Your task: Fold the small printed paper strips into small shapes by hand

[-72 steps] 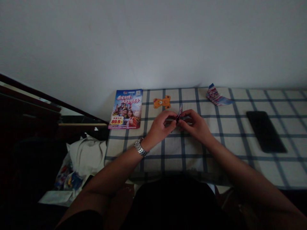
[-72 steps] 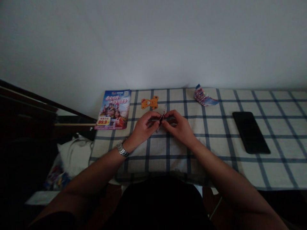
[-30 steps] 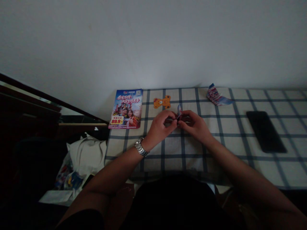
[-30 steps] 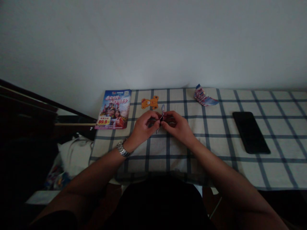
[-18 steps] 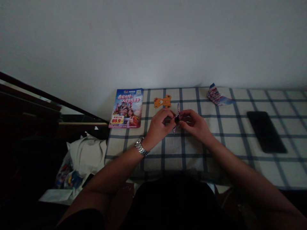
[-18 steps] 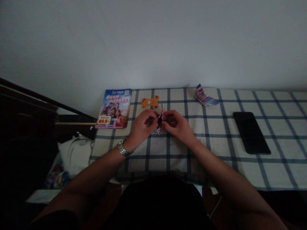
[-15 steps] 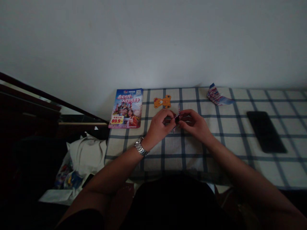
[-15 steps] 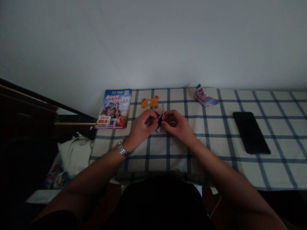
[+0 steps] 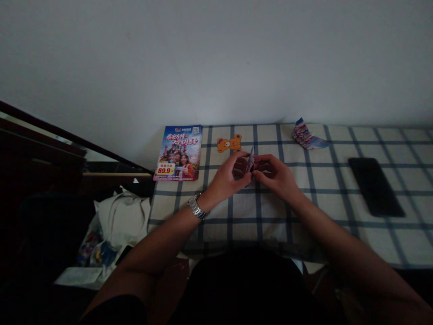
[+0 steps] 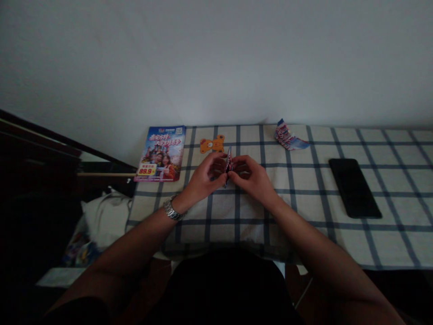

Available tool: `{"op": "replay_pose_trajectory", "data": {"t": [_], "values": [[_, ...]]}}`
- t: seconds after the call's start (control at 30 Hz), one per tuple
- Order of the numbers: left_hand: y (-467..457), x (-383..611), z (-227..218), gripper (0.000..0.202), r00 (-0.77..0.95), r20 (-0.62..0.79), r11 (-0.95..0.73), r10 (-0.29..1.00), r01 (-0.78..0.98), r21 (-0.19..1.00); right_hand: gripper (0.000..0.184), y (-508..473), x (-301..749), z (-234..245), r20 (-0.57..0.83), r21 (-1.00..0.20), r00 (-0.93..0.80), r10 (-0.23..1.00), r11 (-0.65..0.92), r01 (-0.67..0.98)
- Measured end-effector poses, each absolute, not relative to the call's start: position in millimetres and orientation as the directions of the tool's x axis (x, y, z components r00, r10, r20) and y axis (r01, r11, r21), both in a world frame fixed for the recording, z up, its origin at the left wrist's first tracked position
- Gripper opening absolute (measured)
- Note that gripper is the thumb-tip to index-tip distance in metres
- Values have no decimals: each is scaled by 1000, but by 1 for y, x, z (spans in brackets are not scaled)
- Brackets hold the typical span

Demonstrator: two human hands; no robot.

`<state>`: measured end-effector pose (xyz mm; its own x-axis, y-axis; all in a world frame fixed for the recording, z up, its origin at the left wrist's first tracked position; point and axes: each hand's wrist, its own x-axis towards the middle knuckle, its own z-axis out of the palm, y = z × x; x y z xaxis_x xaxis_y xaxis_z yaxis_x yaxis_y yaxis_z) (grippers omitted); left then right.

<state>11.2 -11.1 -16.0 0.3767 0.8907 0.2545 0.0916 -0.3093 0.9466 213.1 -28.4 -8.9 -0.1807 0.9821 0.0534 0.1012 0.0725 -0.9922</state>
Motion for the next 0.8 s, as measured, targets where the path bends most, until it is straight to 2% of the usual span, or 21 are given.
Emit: {"op": "replay_pose_trajectory", "data": {"t": [0.43, 0.63, 0.8], "values": [[-12, 10, -14, 50, 317, 266, -332, 910, 175, 927, 35, -28, 214, -10, 48, -991, -169, 984, 67, 112], [-11, 9, -16, 48, 341, 248, -298, 907, 102, 949, 36, -29, 213, -10, 55, -991, -175, 983, 75, 108], [-11, 8, -17, 61, 369, 231, -260, 900, 28, 965, 33, -29, 213, -9, 67, -992, -190, 979, 86, 94]]}}
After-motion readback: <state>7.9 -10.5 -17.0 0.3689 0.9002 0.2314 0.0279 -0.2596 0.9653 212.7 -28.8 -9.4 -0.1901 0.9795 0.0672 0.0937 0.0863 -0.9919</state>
